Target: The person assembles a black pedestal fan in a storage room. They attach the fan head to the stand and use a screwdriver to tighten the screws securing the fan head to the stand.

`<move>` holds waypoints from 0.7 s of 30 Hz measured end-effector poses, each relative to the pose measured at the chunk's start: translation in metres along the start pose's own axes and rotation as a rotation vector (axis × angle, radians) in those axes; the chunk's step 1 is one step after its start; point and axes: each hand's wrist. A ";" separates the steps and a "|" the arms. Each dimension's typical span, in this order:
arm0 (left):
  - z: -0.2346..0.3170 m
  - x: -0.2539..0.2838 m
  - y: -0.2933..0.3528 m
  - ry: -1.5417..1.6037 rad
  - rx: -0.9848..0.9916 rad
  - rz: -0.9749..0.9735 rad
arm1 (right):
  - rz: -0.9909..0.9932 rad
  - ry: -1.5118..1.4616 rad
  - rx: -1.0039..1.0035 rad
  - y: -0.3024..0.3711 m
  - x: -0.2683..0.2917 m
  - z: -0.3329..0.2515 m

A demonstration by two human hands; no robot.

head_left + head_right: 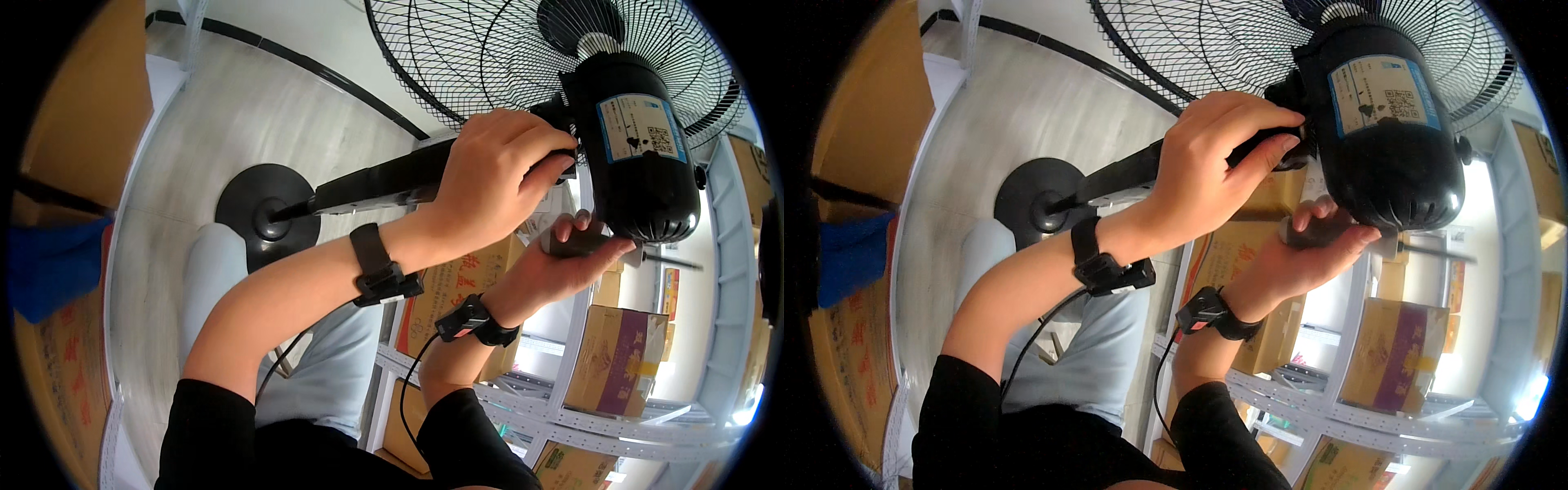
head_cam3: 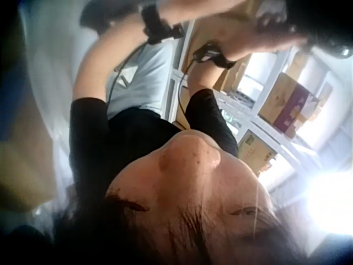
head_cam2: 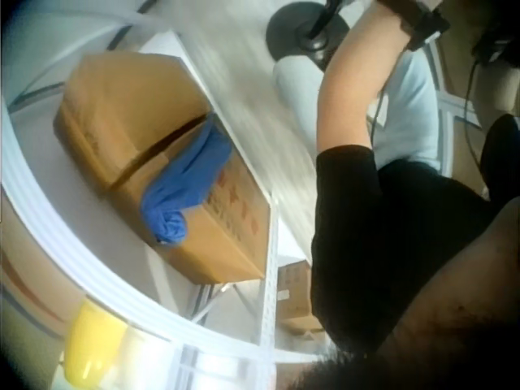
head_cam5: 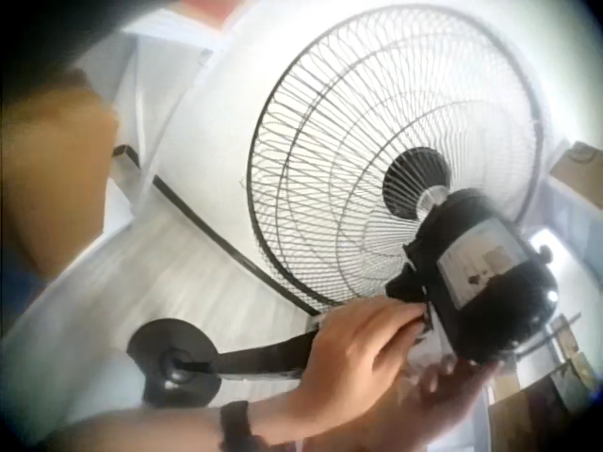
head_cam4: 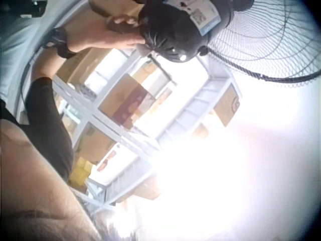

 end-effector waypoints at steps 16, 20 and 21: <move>0.010 -0.003 0.011 -0.170 -0.126 -0.037 | 0.111 -0.100 -0.012 0.007 -0.002 -0.004; 0.010 -0.007 0.011 -0.198 -0.170 -0.045 | 0.164 -0.101 -0.019 0.012 -0.005 -0.003; 0.010 -0.008 0.012 -0.197 -0.181 -0.049 | 0.174 -0.092 -0.014 0.013 -0.006 -0.003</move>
Point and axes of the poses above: each hand's wrist, its own y-axis away from the middle knuckle, its own x-axis out of the back of the hand, z = x × y, and after that the axes turned 6 degrees about -y, right-handed
